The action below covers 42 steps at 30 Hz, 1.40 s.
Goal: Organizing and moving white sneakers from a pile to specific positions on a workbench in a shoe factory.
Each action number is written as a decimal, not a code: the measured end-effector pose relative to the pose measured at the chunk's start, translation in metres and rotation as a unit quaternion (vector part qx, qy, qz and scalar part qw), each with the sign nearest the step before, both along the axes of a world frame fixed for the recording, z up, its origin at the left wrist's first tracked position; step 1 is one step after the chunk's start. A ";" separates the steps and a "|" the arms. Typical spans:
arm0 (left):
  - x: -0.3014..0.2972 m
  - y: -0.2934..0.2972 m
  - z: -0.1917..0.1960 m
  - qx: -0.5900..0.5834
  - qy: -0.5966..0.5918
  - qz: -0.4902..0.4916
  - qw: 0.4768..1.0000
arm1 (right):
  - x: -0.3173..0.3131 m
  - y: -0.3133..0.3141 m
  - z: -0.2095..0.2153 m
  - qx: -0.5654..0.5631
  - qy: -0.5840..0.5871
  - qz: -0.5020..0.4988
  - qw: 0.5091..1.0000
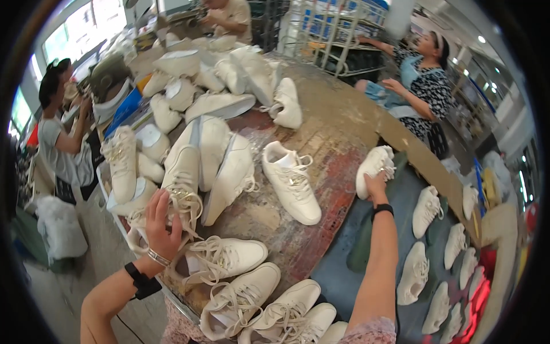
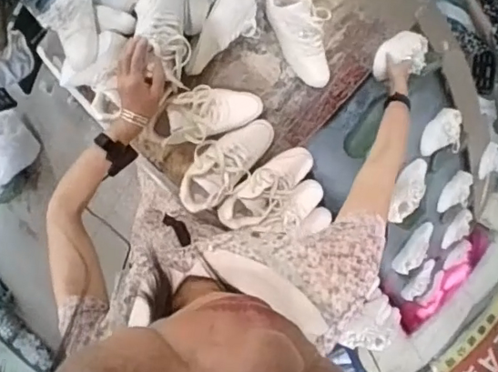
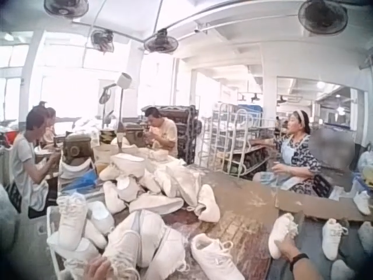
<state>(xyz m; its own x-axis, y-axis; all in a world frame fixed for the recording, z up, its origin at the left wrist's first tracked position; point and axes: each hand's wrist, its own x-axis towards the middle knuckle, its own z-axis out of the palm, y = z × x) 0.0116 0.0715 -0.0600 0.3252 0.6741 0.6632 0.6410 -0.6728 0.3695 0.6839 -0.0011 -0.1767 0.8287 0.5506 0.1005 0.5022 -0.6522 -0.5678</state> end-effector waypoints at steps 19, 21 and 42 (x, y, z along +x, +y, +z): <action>-0.026 -0.005 -0.005 -0.010 -0.082 0.053 0.995 | -0.435 0.142 0.132 0.199 -0.160 0.529 0.809; -0.024 -0.008 -0.004 -0.013 -0.102 0.055 0.993 | -0.439 0.181 0.128 0.143 -0.086 0.498 0.851; -0.028 -0.001 -0.007 -0.024 -0.144 0.053 0.988 | -0.414 0.330 0.185 -0.061 -0.047 0.515 0.854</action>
